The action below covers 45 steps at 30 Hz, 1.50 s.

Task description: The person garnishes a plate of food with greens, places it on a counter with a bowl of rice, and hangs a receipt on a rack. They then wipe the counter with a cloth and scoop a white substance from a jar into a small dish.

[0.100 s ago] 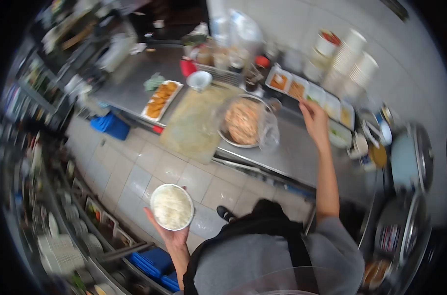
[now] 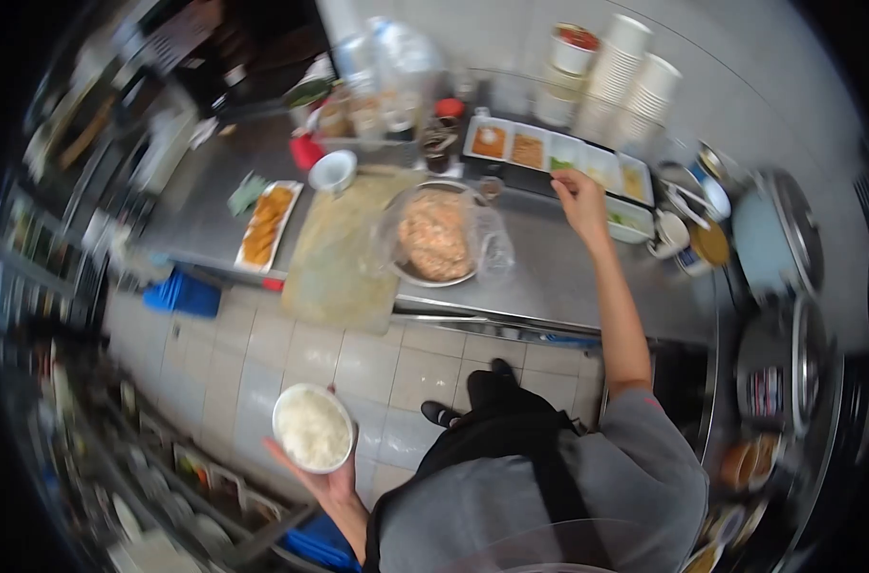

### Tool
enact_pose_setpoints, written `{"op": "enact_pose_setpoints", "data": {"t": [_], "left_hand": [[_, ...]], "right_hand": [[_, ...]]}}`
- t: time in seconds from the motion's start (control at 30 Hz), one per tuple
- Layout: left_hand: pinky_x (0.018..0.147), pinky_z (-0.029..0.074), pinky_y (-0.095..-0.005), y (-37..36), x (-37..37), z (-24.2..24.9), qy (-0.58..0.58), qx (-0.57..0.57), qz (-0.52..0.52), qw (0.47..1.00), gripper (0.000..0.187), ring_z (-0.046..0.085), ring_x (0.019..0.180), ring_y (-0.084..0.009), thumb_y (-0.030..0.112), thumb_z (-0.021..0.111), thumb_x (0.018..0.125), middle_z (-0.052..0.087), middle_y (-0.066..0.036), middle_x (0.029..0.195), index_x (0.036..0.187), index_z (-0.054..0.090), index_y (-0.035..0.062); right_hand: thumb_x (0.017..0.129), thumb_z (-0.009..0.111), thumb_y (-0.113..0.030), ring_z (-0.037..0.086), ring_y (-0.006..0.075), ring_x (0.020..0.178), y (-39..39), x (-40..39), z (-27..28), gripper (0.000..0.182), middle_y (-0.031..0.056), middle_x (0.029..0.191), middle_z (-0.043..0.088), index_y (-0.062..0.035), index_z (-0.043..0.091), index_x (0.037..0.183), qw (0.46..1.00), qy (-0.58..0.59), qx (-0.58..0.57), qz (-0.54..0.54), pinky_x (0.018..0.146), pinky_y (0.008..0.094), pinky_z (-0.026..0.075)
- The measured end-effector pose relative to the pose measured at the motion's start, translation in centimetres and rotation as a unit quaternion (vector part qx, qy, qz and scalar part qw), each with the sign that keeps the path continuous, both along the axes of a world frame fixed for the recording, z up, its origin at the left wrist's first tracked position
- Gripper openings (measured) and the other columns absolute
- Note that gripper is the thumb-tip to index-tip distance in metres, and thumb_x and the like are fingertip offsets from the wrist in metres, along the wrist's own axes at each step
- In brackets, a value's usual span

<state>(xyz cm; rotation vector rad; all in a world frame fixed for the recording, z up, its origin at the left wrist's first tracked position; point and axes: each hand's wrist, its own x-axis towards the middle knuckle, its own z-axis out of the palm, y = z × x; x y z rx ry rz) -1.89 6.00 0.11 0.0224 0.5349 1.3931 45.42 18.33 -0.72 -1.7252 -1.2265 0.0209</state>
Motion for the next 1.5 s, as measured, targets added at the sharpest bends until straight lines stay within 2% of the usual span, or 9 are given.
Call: {"op": "enact_pose_setpoints", "data": {"t": [0.17,0.37,0.63,0.77,1.0,1.13,1.27,1.4,1.5], "left_hand": [[0.092,0.038,-0.0552,1.7,-2.5,-0.8,0.083,-0.115,0.063,0.988,0.07,0.044,0.116,-0.0342,0.06,0.055,0.077,0.044,-0.012,0.13,0.13,0.041,0.0149],[0.085,0.047,-0.0534,4.9,-2.8,-0.3,0.164,-0.119,0.031,0.979,0.069,0.049,0.111,-0.0337,0.058,0.057,0.078,0.047,-0.012,0.127,0.13,0.04,0.0149],[0.082,0.045,-0.0606,11.2,6.8,2.2,0.098,-0.055,-0.142,0.983,0.065,0.047,0.113,-0.0377,0.059,0.049,0.082,0.047,-0.015,0.125,0.129,0.04,0.0149],[0.083,0.044,-0.0606,13.5,12.7,2.8,0.085,-0.055,-0.188,0.977,0.066,0.042,0.118,-0.0379,0.058,0.052,0.081,0.043,-0.016,0.129,0.13,0.04,0.0147],[0.087,0.041,-0.06,15.1,17.3,2.6,0.11,-0.035,-0.215,0.97,0.066,0.039,0.121,-0.036,0.057,0.053,0.081,0.04,-0.013,0.132,0.13,0.039,0.0154],[0.087,0.039,-0.0628,16.0,16.9,2.7,0.085,-0.058,-0.166,0.981,0.069,0.039,0.121,-0.0374,0.061,0.048,0.081,0.04,-0.013,0.133,0.133,0.035,0.0173],[0.093,0.035,-0.0606,17.3,13.9,2.3,0.055,-0.028,-0.139,0.988,0.065,0.035,0.124,-0.0357,0.055,0.05,0.083,0.038,-0.012,0.135,0.133,0.035,0.0164],[0.101,0.028,-0.0548,19.5,8.3,1.5,0.029,-0.016,-0.098,0.995,0.061,0.032,0.126,-0.0333,0.047,0.053,0.085,0.036,-0.011,0.137,0.134,0.036,0.0141],[0.102,0.027,-0.0528,20.8,3.9,2.5,0.092,-0.071,-0.009,0.993,0.06,0.03,0.126,-0.0307,0.043,0.054,0.086,0.034,-0.011,0.138,0.134,0.035,0.0131]], "right_hand": [[0.073,0.066,-0.005,0.057,0.0262,0.077,-6.2,4.4,-1.5,0.012,0.0083,0.08,0.058,-0.0076,0.066,0.084,0.973,-0.097,0.025,-0.207,0.068,0.0363,0.045],[0.07,0.068,-0.011,0.053,0.0283,0.086,-10.3,11.6,-5.1,0.01,0.01,0.086,0.055,-0.0153,0.069,0.079,0.911,-0.197,-0.145,-0.332,0.074,0.0408,0.044],[0.067,0.068,-0.007,0.06,0.0289,0.087,-8.5,18.1,-8.2,0.018,0.0072,0.087,0.063,-0.0191,0.07,0.08,0.932,-0.135,-0.325,-0.088,0.073,0.0418,0.047],[0.07,0.065,-0.007,0.059,0.0282,0.085,-7.9,19.9,-7.2,0.018,0.0066,0.087,0.062,-0.018,0.069,0.084,0.909,-0.229,-0.347,0.039,0.071,0.0395,0.047],[0.071,0.065,-0.009,0.061,0.0225,0.072,-6.0,20.9,-6.8,0.011,0.004,0.074,0.063,-0.0128,0.066,0.081,0.899,-0.089,-0.399,0.157,0.062,0.0351,0.045],[0.074,0.066,-0.01,0.056,0.0131,0.061,-6.4,21.9,-7.1,0.008,0.0029,0.068,0.061,-0.0097,0.066,0.082,0.97,0.053,-0.215,0.1,0.054,0.0273,0.041],[0.072,0.066,-0.005,0.044,0.0134,0.055,-7.2,21.5,-5.1,0.009,0.0043,0.062,0.049,-0.0057,0.065,0.081,0.987,0.039,-0.147,-0.054,0.051,0.0267,0.037],[0.07,0.068,-0.004,0.052,0.0142,0.058,-7.1,21.4,-6.9,0.007,0.0064,0.066,0.053,-0.0046,0.065,0.077,0.992,-0.028,-0.089,-0.08,0.055,0.0251,0.042],[0.067,0.066,-0.001,0.056,0.0182,0.064,-7.8,21.6,-8.6,0.008,0.0073,0.071,0.057,-0.0049,0.065,0.075,0.98,-0.076,-0.168,-0.082,0.06,0.0303,0.045]]}}
